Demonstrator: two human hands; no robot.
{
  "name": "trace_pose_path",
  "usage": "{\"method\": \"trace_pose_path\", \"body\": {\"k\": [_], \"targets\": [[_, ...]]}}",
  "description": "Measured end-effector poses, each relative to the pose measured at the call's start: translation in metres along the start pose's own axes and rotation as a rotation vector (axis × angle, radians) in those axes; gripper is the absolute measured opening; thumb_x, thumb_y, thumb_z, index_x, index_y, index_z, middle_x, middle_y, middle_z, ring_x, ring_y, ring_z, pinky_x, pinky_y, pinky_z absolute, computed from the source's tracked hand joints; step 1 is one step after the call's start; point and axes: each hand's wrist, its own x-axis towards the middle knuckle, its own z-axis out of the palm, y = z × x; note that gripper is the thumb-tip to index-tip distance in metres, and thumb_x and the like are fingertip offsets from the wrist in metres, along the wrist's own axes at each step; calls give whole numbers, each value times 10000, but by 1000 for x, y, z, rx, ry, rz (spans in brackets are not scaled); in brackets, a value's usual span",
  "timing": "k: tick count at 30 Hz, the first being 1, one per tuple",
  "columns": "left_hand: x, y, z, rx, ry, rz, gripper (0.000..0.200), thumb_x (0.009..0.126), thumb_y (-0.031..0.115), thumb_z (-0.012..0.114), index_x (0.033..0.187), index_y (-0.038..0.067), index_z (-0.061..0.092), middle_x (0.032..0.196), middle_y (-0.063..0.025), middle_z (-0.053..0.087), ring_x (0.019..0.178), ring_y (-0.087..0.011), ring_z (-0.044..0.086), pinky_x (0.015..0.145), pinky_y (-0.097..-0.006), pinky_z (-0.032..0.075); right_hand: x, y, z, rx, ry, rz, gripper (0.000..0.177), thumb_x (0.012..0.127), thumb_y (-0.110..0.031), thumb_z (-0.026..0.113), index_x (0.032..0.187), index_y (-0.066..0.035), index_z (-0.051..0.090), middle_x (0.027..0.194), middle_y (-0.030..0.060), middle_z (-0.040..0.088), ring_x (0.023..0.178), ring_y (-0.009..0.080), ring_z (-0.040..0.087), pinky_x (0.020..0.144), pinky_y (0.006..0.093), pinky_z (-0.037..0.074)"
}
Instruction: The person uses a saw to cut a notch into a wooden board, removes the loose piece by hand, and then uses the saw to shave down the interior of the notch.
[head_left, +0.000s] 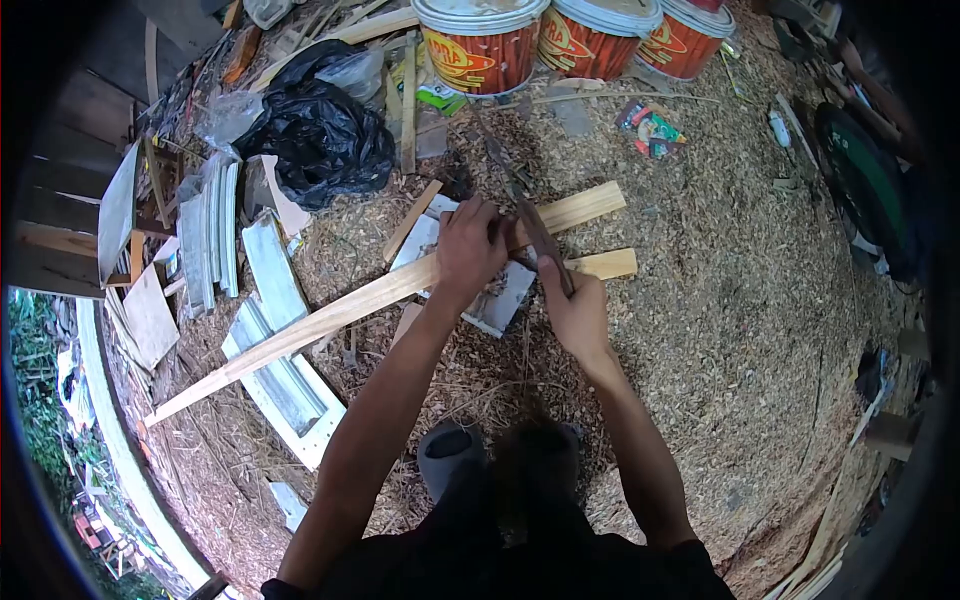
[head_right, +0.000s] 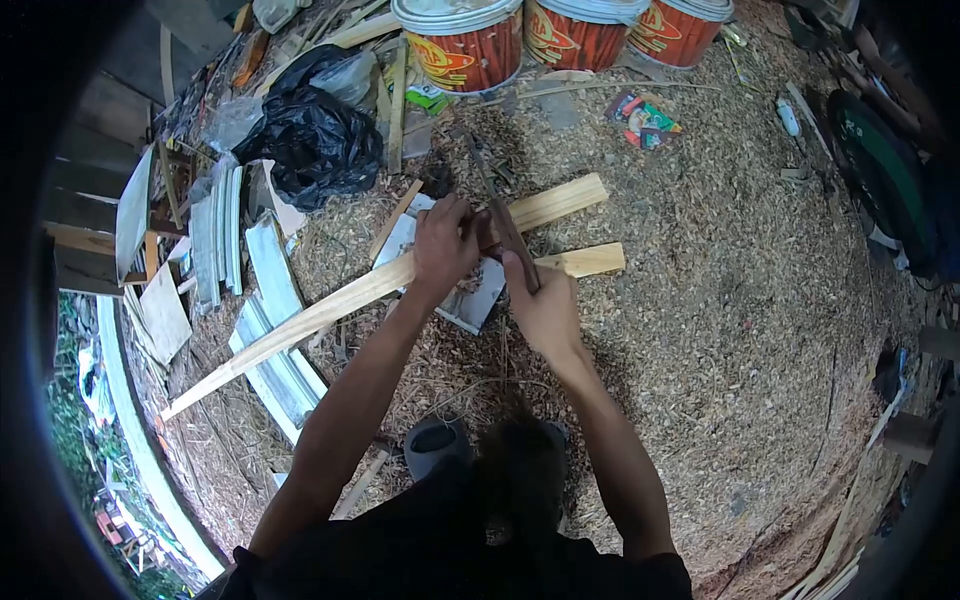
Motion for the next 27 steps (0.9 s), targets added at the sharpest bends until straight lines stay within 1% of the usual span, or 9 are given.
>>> {"method": "trace_pose_path", "body": {"k": [2,7,11,15,18,21,23,26,27], "targets": [[-1,0,1,2,45,10,177,814,176,643,740,44,552,755,-90,539,756,-287,548,702,-395,373,-21,18,-9,-63,-62,192,457,916,-306,574,597,19,539,451,25,404,460,68,384,421,316,322],[0,-3,2,-19,58,-7,184,818,190,650,745,47,559,764,-84,549,759,-283,552,707,-395,374,-149,51,-56,18,14,186,391,907,-254,581,635,25,616,456,23,441,433,70,456,425,296,362],[-1,0,1,-21,12,-10,164,821,178,633,752,50,558,779,-91,547,792,-282,555,729,-395,371,-88,69,-34,-117,-7,81,437,911,-258,579,573,17,561,435,25,406,420,62,400,417,299,334],[2,-1,-1,14,21,-9,152,825,177,619,756,55,559,788,-93,546,810,-279,557,740,-393,369,-7,14,5,-18,33,-54,471,922,-274,570,542,-5,499,434,34,369,423,79,338,420,324,304],[0,2,-2,21,18,3,160,825,181,621,753,54,557,789,-93,547,808,-278,558,735,-397,369,-20,26,-6,16,-43,69,472,924,-281,567,557,11,507,439,14,391,440,73,355,417,318,300],[0,0,-2,-9,-17,-26,160,831,181,617,752,55,557,791,-90,547,810,-276,557,737,-398,370,-98,50,-34,-70,-30,196,453,924,-277,566,583,19,539,448,-12,411,446,65,381,414,299,316],[0,-1,-1,-24,18,-19,162,832,180,622,754,53,559,773,-86,548,790,-281,554,725,-399,374,-148,63,-49,34,57,125,423,917,-264,575,597,14,569,452,-15,424,447,60,419,416,287,334],[-3,0,-1,-35,46,5,163,830,170,629,750,50,553,759,-83,550,770,-282,552,707,-399,375,-151,66,-61,-50,-20,195,401,907,-252,586,604,11,580,450,-1,426,447,58,434,416,289,345],[-2,0,-1,-36,44,6,164,827,168,630,748,47,551,758,-85,547,768,-285,551,708,-399,373,-136,81,-54,-88,-28,106,397,904,-247,591,600,8,572,446,7,418,440,59,426,417,287,340]]}}
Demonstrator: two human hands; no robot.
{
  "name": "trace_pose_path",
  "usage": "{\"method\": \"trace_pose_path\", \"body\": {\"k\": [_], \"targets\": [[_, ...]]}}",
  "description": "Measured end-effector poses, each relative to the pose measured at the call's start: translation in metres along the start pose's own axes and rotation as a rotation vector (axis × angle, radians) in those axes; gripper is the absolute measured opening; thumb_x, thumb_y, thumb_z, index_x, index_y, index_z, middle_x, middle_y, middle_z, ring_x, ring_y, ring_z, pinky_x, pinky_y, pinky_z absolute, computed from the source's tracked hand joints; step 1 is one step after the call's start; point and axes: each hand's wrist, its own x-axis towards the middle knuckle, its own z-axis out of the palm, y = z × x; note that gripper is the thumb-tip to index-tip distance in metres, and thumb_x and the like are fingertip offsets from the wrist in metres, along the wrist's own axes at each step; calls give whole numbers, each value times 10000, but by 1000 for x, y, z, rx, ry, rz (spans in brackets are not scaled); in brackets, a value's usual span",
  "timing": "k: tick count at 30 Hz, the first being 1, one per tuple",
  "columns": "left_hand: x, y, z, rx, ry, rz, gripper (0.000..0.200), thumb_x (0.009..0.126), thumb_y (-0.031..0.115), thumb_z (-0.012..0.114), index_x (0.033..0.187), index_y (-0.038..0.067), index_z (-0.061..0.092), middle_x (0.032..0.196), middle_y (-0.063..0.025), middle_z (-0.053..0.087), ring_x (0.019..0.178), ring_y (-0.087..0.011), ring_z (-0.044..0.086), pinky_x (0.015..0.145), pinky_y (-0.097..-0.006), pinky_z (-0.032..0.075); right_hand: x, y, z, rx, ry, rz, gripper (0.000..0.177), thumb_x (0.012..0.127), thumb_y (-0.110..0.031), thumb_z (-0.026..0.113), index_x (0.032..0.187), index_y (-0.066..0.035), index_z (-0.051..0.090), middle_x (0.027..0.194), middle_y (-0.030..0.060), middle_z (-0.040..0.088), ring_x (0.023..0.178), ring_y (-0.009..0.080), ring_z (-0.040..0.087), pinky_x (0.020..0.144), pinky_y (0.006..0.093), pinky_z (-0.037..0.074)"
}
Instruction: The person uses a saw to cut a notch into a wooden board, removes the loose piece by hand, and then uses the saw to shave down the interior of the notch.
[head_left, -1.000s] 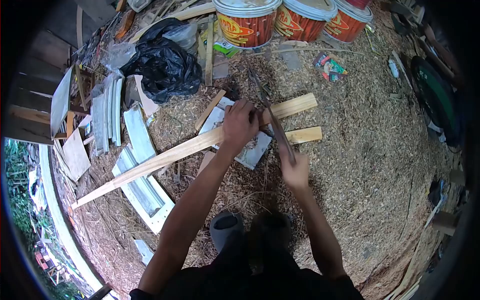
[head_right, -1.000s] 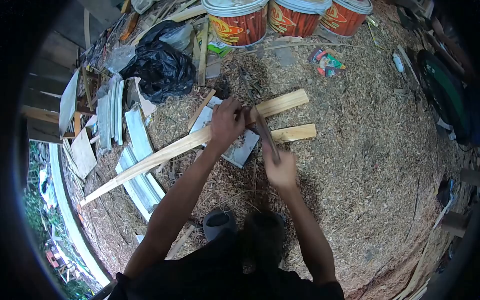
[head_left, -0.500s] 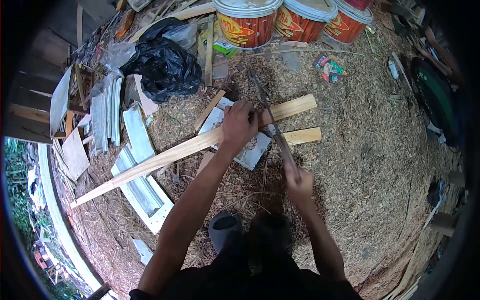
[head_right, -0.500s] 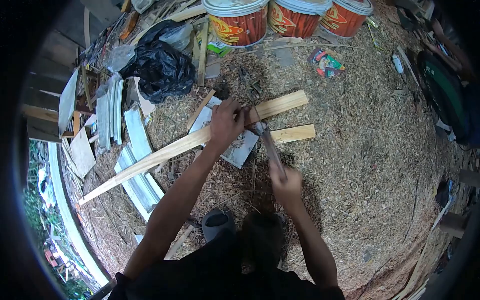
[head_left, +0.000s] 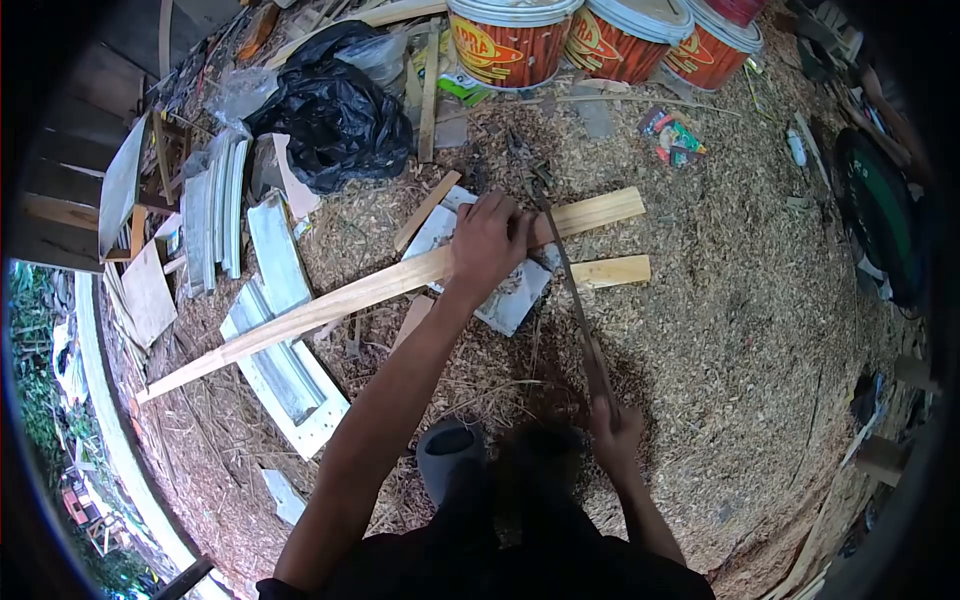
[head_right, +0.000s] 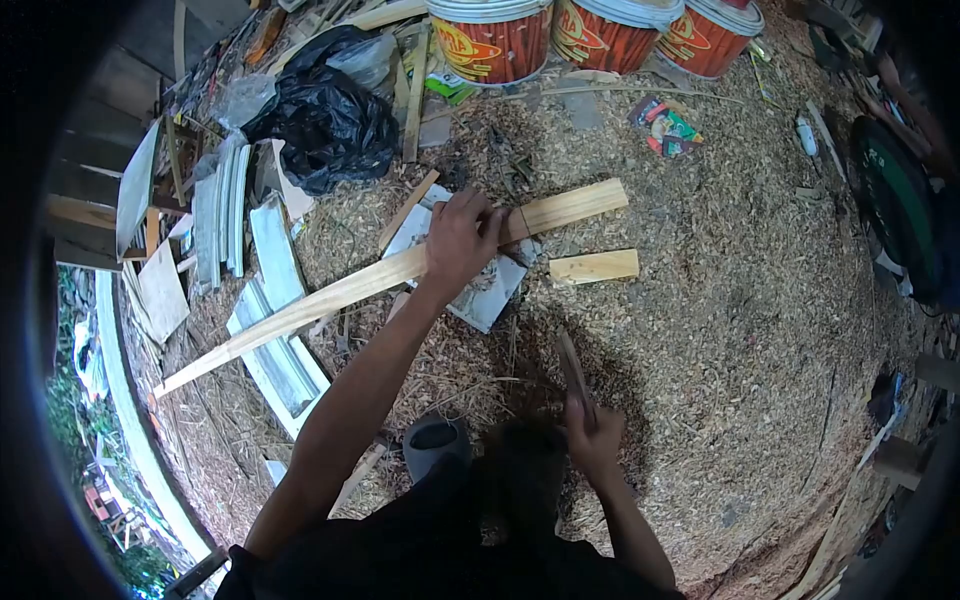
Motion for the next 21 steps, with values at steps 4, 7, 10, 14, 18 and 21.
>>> {"method": "trace_pose_path", "body": {"k": [4,7,10,14,18,21], "targets": [[1,-2,-1,41,-43,12,152,828,172,613,758,51,555,799,-99,545,818,-283,559,750,-397,371,113,-70,43,87,-18,-53,446,924,-278,564,577,-4,513,445,19,376,424,73,373,415,311,315],[2,-1,0,64,-33,-9,155,825,176,615,763,47,555,809,-108,546,822,-291,563,752,-406,369,126,-88,46,104,-16,-41,438,933,-277,553,589,-8,516,453,23,382,429,80,374,415,318,313],[3,-1,3,44,-29,-14,160,820,174,626,753,47,557,786,-106,545,783,-300,556,720,-411,363,86,-65,32,68,-34,-73,426,938,-262,542,603,1,530,456,28,373,451,65,379,419,305,310],[3,-2,2,20,20,-5,164,821,175,634,752,46,559,761,-93,545,762,-293,547,708,-409,370,-17,-4,2,90,36,0,375,920,-240,559,645,14,590,465,21,414,433,63,410,409,299,319],[2,0,1,-2,3,1,155,822,164,624,758,43,550,769,-93,540,789,-295,548,731,-408,376,34,-26,10,-19,-7,-40,419,924,-266,557,619,20,558,472,11,411,453,50,390,406,296,299],[3,0,-2,21,-32,4,151,827,166,609,762,42,552,789,-99,542,807,-292,552,740,-403,376,121,-84,47,92,4,-45,498,944,-312,533,571,10,458,462,4,355,471,72,322,415,317,264]]}}
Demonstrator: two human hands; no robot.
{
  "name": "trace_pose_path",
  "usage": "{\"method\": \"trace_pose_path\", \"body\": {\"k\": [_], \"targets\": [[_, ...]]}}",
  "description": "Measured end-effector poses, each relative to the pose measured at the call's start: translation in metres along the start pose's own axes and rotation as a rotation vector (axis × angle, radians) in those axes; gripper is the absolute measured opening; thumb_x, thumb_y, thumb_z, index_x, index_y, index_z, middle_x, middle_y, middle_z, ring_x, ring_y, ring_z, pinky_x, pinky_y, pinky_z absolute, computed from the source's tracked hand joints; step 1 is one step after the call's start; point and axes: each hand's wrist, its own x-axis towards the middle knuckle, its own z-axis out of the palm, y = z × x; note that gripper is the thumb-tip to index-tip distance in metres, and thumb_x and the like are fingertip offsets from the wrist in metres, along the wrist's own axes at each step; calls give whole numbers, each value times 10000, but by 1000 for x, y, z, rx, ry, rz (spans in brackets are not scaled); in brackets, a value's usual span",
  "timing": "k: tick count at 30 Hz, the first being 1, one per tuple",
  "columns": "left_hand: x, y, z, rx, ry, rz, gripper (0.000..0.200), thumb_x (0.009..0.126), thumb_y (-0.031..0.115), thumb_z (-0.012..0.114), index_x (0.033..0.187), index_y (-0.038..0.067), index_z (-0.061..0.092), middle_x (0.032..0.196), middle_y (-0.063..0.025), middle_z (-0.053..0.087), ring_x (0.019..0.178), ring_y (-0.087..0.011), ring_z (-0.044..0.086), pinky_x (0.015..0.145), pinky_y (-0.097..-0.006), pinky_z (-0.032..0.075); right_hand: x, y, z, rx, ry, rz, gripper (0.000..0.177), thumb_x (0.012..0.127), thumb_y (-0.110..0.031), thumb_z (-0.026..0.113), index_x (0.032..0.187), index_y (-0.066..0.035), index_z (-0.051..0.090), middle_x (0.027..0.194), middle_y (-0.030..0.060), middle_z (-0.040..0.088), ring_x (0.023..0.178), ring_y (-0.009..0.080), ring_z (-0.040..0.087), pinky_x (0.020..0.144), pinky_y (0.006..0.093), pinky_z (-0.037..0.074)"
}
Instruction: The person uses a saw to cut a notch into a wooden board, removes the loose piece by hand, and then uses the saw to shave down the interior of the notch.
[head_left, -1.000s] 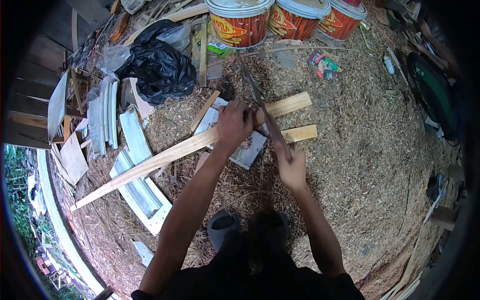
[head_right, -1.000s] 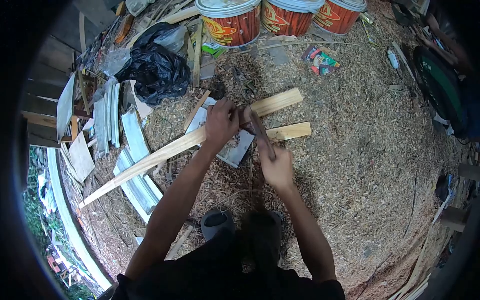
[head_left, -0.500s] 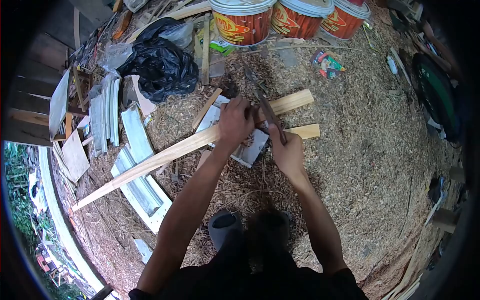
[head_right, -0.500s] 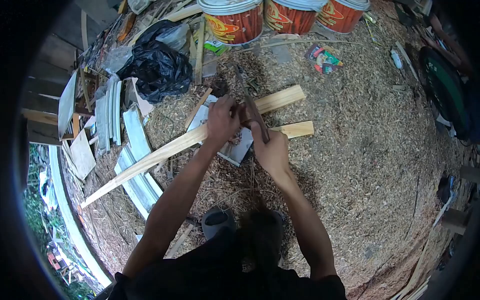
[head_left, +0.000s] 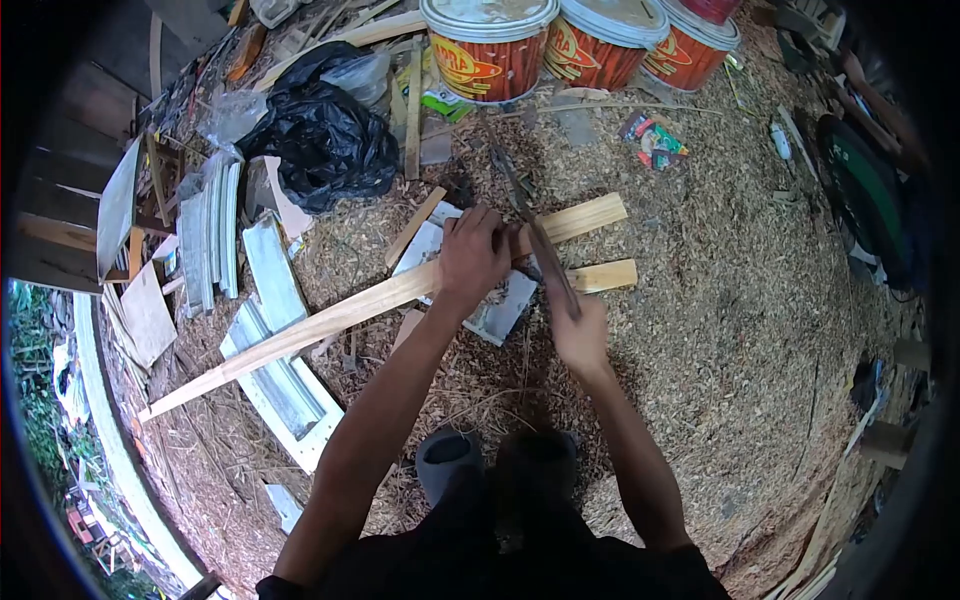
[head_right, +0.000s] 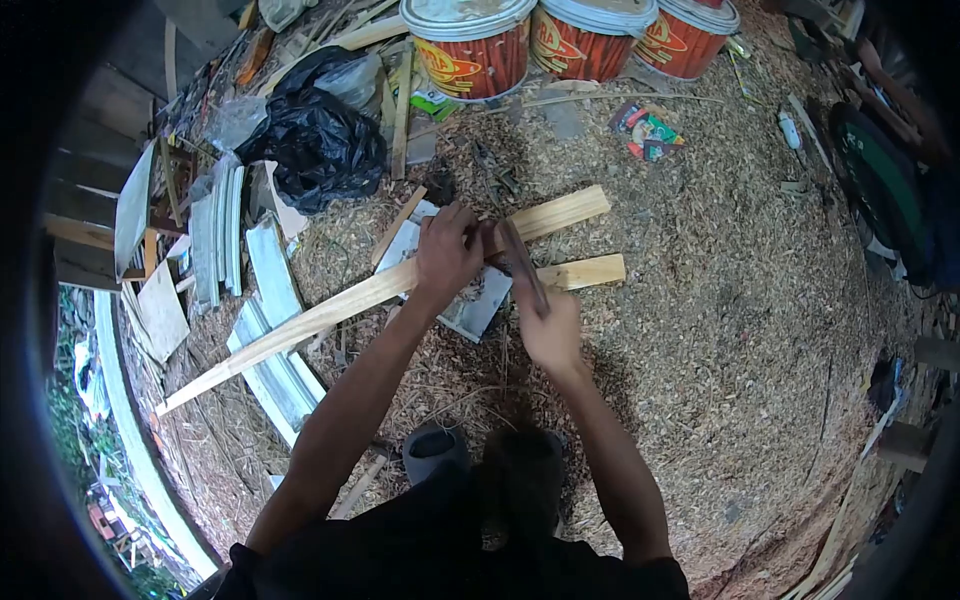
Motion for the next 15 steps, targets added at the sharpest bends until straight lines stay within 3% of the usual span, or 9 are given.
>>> {"method": "trace_pose_path", "body": {"k": [4,9,12,14,15], "targets": [[1,0,1,44,-16,-26,143,826,173,601,768,51,557,808,-102,544,830,-279,553,746,-397,372,2,12,-1,50,-11,-15,510,946,-335,530,576,10,465,467,4,364,483,74,314,422,308,263],[0,-1,1,-9,65,7,146,818,149,620,749,52,536,761,-92,522,793,-285,542,705,-402,362,-114,60,-40,-33,27,37,441,916,-285,582,593,14,554,446,2,409,418,69,414,406,281,303],[-2,-1,3,-23,82,26,141,813,143,620,749,54,533,749,-86,514,778,-278,539,700,-398,363,-117,61,-43,46,31,133,414,902,-277,602,606,11,571,439,11,396,416,73,411,408,284,303],[-1,-2,4,-19,63,25,122,802,123,618,752,54,531,750,-88,514,777,-283,540,699,-398,364,-78,52,-23,-122,88,24,433,906,-268,600,573,-3,518,447,9,361,428,59,363,412,288,281],[2,-2,3,-20,58,40,122,802,123,618,752,54,531,750,-88,514,777,-283,540,699,-398,364,-58,55,-9,-13,77,-5,455,913,-270,591,557,-8,481,451,7,342,433,61,336,415,296,271]]}}
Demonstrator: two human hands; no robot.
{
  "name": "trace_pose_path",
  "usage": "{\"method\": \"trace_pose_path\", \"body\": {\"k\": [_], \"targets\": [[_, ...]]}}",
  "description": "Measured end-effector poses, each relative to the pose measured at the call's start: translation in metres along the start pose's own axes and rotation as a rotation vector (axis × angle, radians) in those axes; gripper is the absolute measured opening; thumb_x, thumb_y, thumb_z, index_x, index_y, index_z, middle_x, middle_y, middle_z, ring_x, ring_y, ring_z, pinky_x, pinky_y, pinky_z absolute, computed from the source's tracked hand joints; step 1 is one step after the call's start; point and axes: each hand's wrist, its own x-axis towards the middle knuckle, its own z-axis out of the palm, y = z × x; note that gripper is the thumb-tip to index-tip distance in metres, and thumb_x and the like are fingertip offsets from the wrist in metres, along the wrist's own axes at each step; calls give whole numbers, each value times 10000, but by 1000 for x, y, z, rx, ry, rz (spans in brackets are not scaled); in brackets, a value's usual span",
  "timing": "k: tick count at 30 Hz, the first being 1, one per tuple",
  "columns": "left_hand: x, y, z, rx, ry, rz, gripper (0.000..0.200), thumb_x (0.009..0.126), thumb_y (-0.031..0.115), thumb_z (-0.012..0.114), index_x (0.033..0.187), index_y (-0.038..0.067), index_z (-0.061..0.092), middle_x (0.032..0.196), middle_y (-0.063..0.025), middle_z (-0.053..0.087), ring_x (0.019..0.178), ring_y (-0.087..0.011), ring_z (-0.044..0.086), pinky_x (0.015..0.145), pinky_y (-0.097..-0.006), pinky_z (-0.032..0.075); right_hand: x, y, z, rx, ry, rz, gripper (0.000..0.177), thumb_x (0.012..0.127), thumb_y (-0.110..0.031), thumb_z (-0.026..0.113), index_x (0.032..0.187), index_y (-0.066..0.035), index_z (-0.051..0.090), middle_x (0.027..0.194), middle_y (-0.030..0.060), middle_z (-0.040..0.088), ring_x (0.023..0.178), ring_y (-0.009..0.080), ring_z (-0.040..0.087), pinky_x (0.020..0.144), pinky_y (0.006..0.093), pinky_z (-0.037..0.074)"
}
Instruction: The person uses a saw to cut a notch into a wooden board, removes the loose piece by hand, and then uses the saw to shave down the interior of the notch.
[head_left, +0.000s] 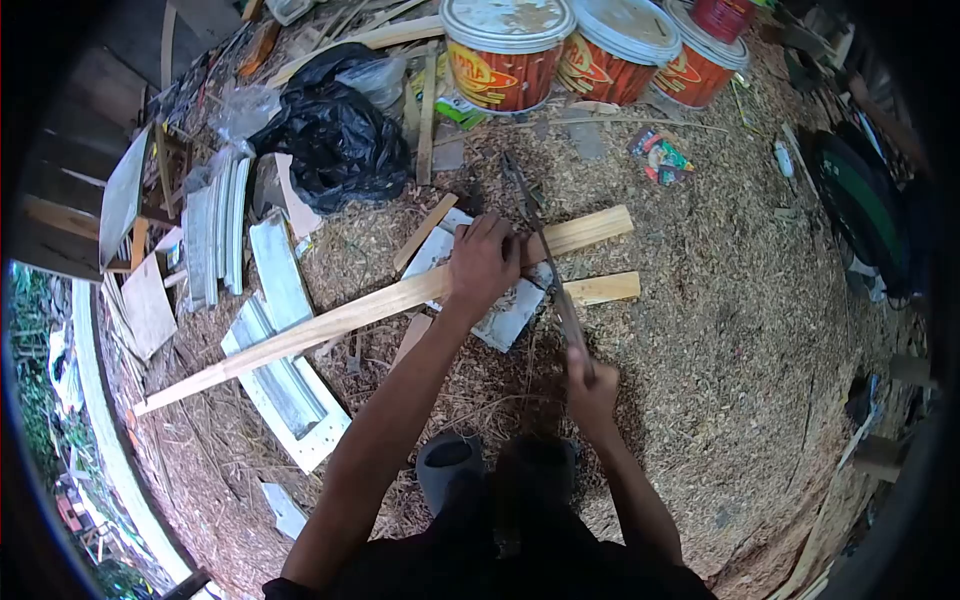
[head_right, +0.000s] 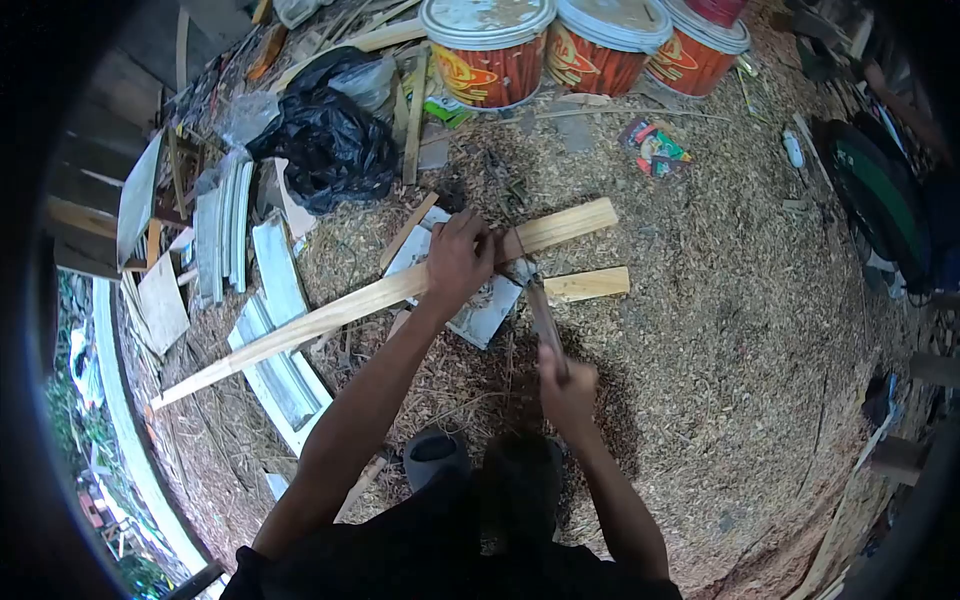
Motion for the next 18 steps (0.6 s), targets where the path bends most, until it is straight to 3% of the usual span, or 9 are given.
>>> {"method": "trace_pose_path", "body": {"k": [1,5,7,9,11,14,16,18], "targets": [[0,0,0,-2,-1,-10,114,798,114,617,754,53,531,752,-88,516,778,-285,541,700,-397,364,14,3,9,105,-14,-22,479,919,-271,582,540,-12,444,455,6,323,439,63,310,417,304,260],[-2,1,-1,58,-64,-70,115,808,151,607,781,49,561,833,-104,553,836,-287,556,746,-402,372,22,-12,-7,49,-41,-28,499,931,-264,567,530,-18,398,460,3,310,444,70,278,419,315,246],[-2,1,2,24,8,-35,110,798,105,618,755,45,536,763,-85,532,759,-287,546,704,-399,364,18,-17,-13,121,-103,33,501,927,-271,574,527,-11,420,454,2,311,443,65,295,418,312,256],[-1,-1,0,48,-98,-106,139,825,173,612,781,51,563,840,-102,558,852,-287,560,753,-404,372,-15,9,-24,41,-63,49,491,924,-265,575,526,-3,458,446,0,335,448,51,334,417,299,279],[-1,0,1,39,-82,-105,142,827,177,613,781,51,564,836,-99,557,850,-286,559,751,-402,373,-60,39,-43,-33,-56,75,481,922,-256,565,526,6,490,439,-3,362,442,51,372,411,289,304],[-5,1,0,24,-70,-103,151,829,182,615,777,51,562,829,-95,555,844,-286,558,748,-397,375,-70,24,-55,32,-72,164,458,920,-242,556,534,0,511,443,-2,385,439,54,388,405,280,312],[-1,2,0,16,-62,-85,161,829,178,613,761,46,550,819,-96,549,836,-287,556,743,-394,376,-27,19,-32,-54,-34,-26,483,923,-262,557,511,-22,476,440,-13,370,427,58,353,394,284,279],[0,1,-1,41,-68,-71,162,829,176,612,758,45,549,816,-98,546,834,-287,555,744,-397,375,32,-1,-2,74,-97,6,500,926,-272,556,503,-37,432,446,-22,350,429,62,316,395,297,249]]}}
